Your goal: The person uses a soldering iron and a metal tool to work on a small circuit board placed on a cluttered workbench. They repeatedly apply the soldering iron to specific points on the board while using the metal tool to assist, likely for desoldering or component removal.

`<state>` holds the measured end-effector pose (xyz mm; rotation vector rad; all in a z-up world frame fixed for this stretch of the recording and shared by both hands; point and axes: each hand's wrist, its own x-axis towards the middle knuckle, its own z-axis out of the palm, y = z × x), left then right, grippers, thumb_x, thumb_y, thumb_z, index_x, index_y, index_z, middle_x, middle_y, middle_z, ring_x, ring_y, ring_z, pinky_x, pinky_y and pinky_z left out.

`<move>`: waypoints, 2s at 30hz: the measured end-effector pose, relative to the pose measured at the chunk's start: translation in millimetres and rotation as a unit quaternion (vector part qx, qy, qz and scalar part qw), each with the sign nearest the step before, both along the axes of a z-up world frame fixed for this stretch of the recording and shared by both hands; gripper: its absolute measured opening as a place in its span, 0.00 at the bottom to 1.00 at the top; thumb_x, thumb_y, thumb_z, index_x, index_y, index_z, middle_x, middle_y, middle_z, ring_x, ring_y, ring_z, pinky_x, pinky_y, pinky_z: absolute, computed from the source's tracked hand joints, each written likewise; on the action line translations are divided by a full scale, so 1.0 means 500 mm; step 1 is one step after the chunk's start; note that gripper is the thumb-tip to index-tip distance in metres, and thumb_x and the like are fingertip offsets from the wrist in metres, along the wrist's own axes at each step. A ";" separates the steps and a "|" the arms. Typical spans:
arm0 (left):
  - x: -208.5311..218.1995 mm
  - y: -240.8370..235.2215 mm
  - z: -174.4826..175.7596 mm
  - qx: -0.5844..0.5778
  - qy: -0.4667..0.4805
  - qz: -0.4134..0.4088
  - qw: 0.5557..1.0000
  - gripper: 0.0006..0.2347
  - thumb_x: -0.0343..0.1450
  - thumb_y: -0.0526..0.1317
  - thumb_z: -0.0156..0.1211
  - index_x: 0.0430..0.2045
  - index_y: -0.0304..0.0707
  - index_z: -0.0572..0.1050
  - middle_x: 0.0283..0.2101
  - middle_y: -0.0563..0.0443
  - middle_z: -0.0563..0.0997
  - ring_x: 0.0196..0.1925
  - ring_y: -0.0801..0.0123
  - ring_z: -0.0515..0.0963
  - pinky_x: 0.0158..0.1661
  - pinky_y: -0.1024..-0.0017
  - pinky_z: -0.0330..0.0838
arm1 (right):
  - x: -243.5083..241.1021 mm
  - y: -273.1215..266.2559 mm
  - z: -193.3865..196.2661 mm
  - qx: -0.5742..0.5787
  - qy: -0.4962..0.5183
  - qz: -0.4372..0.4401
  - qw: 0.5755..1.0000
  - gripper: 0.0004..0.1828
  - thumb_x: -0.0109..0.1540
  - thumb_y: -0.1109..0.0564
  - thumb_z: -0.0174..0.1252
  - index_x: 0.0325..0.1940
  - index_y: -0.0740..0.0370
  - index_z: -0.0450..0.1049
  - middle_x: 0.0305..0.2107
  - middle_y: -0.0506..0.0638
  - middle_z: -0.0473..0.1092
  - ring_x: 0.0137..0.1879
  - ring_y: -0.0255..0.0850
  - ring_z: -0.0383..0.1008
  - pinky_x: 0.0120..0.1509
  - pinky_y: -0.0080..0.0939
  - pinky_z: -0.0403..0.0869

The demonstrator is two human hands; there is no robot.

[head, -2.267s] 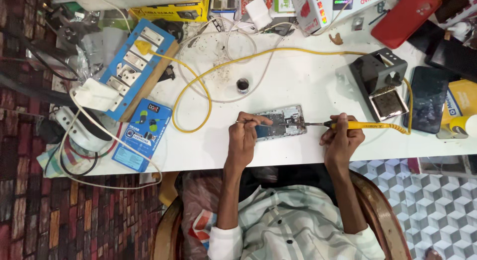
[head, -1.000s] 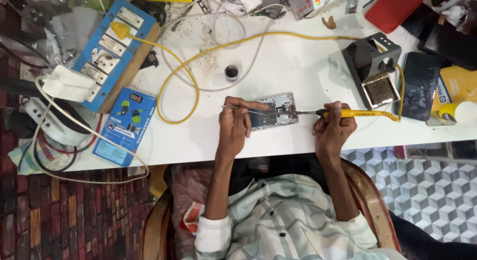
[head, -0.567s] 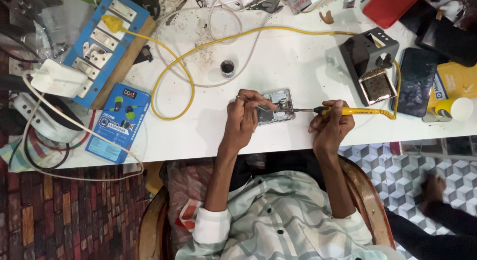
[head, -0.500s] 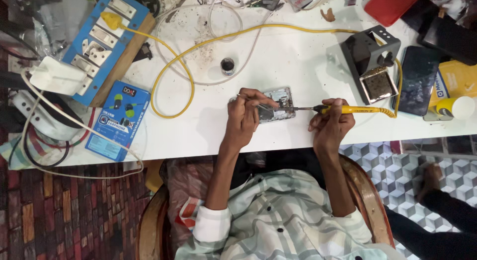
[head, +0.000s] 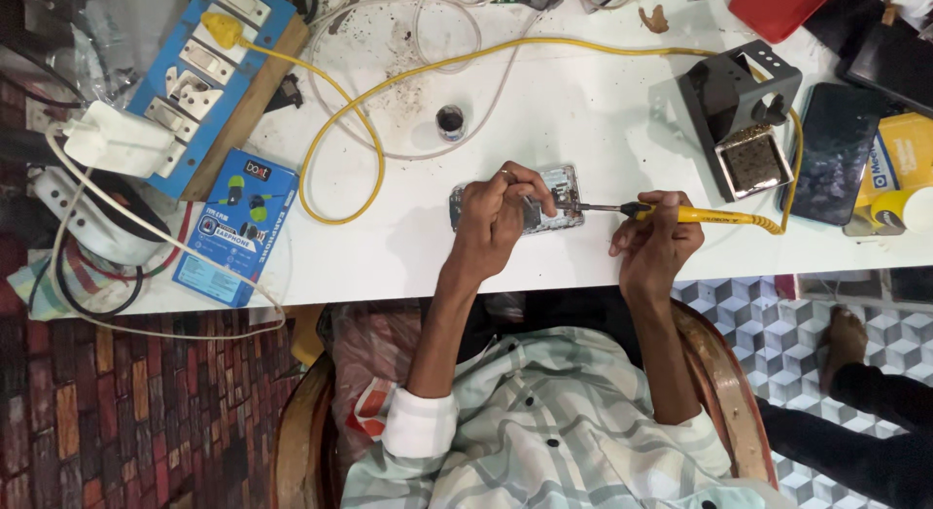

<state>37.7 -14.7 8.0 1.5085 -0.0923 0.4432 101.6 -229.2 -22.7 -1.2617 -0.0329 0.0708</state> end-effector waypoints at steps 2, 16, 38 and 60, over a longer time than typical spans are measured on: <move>0.004 0.002 -0.001 -0.003 -0.049 -0.010 0.999 0.08 0.72 0.23 0.36 0.39 0.22 0.66 0.40 0.40 0.80 0.34 0.66 0.83 0.38 0.73 0.78 | 0.000 -0.003 -0.006 0.015 -0.008 0.010 1.000 0.20 0.76 0.46 0.49 0.43 0.67 0.68 0.18 0.49 0.62 0.19 0.35 0.63 0.23 0.36 0.66; 0.004 0.051 0.020 -0.058 -0.008 -0.032 0.998 0.09 0.76 0.27 0.37 0.32 0.25 0.70 0.35 0.41 0.77 0.24 0.71 0.70 0.21 0.77 0.61 | -0.003 -0.009 -0.018 0.012 -0.028 -0.010 0.999 0.22 0.77 0.45 0.49 0.41 0.67 0.68 0.20 0.48 0.62 0.19 0.34 0.62 0.22 0.34 0.63; -0.028 0.049 -0.037 -0.224 -0.037 0.012 0.974 0.15 0.84 0.49 0.38 0.35 0.38 0.65 0.32 0.38 0.79 0.23 0.73 0.71 0.22 0.79 0.61 | -0.003 0.006 -0.007 0.007 -0.017 -0.055 0.998 0.17 0.77 0.50 0.50 0.39 0.64 0.66 0.21 0.47 0.61 0.19 0.31 0.57 0.22 0.34 0.60; -0.024 0.031 -0.057 -0.045 -0.001 0.061 0.997 0.16 0.85 0.47 0.40 0.37 0.32 0.68 0.37 0.44 0.81 0.33 0.72 0.79 0.29 0.76 0.71 | -0.003 0.012 -0.002 0.025 -0.020 -0.080 0.996 0.15 0.76 0.53 0.50 0.38 0.63 0.66 0.19 0.44 0.59 0.18 0.29 0.54 0.21 0.32 0.55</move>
